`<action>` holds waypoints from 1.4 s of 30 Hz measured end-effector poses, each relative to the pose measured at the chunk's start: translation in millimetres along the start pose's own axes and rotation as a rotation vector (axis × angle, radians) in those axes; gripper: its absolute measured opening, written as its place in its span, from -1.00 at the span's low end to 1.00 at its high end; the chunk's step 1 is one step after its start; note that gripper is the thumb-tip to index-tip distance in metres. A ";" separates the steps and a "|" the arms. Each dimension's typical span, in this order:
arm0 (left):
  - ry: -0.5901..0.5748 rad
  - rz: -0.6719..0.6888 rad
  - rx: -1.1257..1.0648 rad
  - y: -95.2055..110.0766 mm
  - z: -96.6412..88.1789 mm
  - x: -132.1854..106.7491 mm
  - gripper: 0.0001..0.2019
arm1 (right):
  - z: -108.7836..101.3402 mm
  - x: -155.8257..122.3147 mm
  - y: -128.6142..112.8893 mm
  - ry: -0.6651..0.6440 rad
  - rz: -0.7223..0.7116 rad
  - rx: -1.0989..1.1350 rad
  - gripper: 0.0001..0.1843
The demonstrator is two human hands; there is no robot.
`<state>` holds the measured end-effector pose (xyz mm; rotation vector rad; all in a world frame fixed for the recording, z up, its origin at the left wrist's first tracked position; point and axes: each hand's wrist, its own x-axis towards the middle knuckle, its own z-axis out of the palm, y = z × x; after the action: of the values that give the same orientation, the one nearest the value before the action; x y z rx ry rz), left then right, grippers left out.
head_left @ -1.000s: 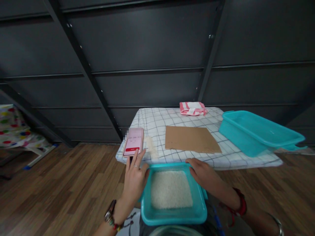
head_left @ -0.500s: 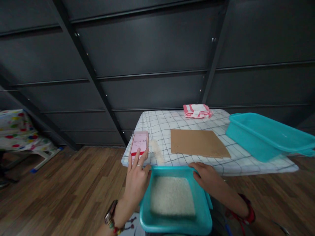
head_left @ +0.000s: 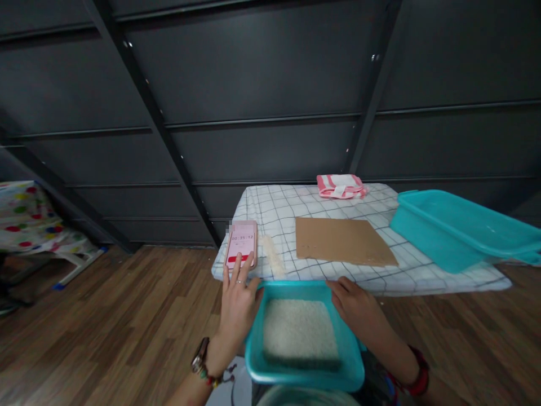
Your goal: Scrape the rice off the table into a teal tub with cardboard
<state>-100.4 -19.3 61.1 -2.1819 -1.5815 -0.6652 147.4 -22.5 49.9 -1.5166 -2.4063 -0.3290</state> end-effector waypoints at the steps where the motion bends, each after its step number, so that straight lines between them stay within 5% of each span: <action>1: 0.011 -0.010 -0.001 -0.5 1.2 0.0 -0.95 | -1.2 -0.1 -0.8 -0.002 -0.002 -0.020 -0.74; 13: 0.034 0.035 -0.035 -1.2 8.9 5.8 -0.96 | -12.1 9.9 -0.9 0.148 -0.067 -0.014 -0.78; 20: 0.040 0.030 -0.027 0.8 6.5 7.1 -0.96 | -15.0 23.3 -6.4 0.103 -0.196 -0.004 -0.78; 34: 0.017 -0.012 -0.052 0.9 8.1 4.3 -0.89 | -2.0 15.0 -8.8 0.191 -0.236 0.022 -0.72; 42: 0.029 -0.028 -0.054 2.5 8.1 8.2 -0.92 | -12.9 28.0 -2.4 0.164 -0.248 0.066 -0.78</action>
<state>-94.5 -9.2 59.1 -2.1818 -1.5993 -0.7529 135.2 -4.3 71.6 -1.1183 -2.4486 -0.4039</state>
